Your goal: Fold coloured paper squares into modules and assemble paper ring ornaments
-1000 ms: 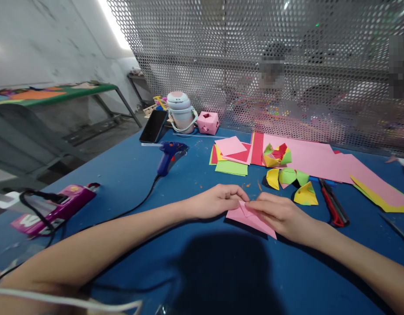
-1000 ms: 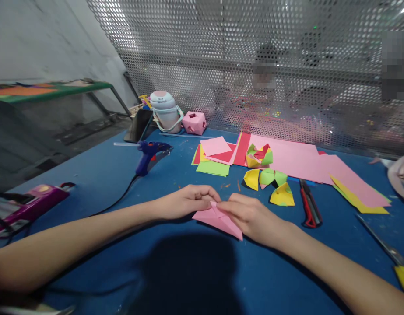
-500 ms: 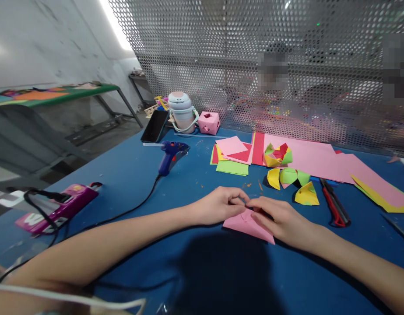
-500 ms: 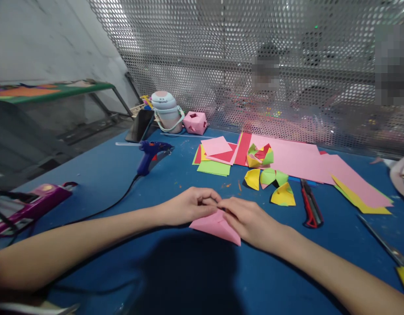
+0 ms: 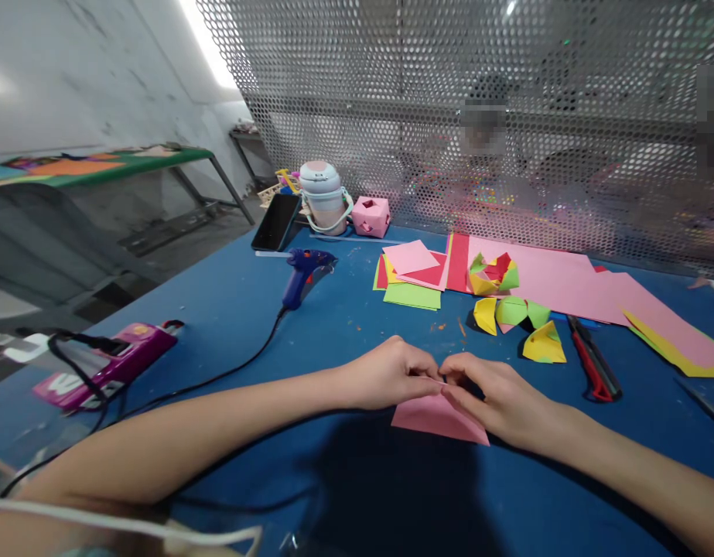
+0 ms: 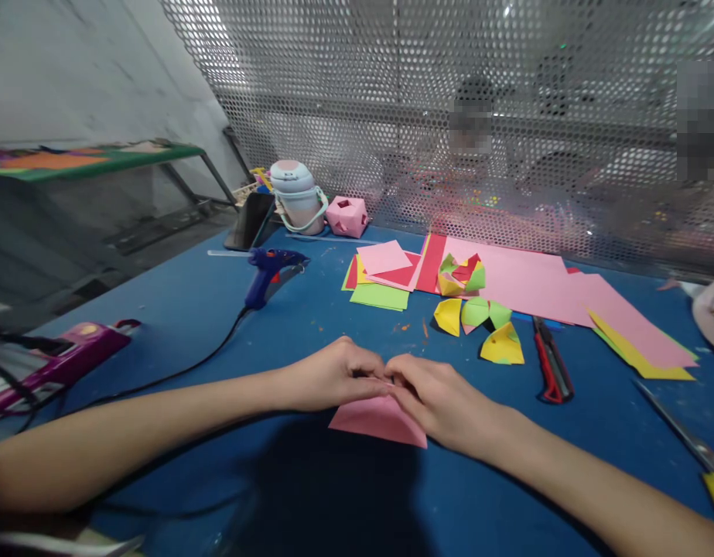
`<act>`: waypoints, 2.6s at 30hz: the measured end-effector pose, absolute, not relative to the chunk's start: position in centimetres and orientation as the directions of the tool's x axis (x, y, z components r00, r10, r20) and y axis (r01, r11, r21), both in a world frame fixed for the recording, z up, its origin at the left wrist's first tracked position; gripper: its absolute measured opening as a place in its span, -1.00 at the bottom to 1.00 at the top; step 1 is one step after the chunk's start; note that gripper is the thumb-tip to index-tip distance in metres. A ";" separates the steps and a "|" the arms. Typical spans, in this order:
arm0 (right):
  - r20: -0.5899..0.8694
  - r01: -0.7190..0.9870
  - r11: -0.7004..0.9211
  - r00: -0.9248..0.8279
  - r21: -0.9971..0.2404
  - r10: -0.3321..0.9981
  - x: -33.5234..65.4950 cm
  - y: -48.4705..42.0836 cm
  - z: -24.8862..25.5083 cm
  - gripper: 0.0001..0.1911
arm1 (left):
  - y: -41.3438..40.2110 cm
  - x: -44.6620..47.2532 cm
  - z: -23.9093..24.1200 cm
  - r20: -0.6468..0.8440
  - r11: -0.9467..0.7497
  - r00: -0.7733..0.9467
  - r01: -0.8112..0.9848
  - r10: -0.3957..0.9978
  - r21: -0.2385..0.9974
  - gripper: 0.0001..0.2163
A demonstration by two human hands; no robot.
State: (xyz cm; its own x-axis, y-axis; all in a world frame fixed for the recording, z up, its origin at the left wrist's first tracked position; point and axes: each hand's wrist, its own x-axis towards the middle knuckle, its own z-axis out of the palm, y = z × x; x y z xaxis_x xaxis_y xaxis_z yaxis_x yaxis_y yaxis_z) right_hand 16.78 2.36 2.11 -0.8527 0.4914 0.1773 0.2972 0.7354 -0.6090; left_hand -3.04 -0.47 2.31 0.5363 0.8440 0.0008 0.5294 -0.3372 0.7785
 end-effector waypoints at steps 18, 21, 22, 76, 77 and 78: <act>0.171 0.375 0.726 -0.814 -0.576 0.556 16.9 3.6 1.9 -0.76 | -0.6 -2.2 1.1 -0.106 -0.045 0.263 0.510 0.959 0.859 -0.88; 0.187 0.352 0.768 -0.837 -0.536 0.514 17.1 3.6 1.5 -0.70 | -0.4 -2.2 1.4 -0.131 -0.038 0.305 0.491 0.943 0.870 -0.92; 0.194 0.338 0.777 -0.844 -0.531 0.500 17.2 3.6 1.4 -0.69 | -0.3 -2.3 1.5 -0.138 -0.038 0.329 0.476 0.934 0.878 -0.93; 0.278 0.300 0.475 -0.516 -0.827 0.810 15.4 4.3 -0.6 -0.81 | 0.9 -1.8 -0.7 0.009 -0.010 0.011 0.164 1.000 0.986 -0.87; 0.295 0.304 0.478 -0.490 -0.824 0.820 15.2 4.2 -0.8 -0.85 | 0.9 -1.7 -0.7 0.006 -0.008 0.010 0.162 1.000 0.987 -0.87; 0.304 0.307 0.480 -0.475 -0.822 0.825 15.1 4.2 -0.9 -0.87 | 0.8 -1.7 -0.7 0.004 -0.005 0.008 0.159 1.000 0.987 -0.87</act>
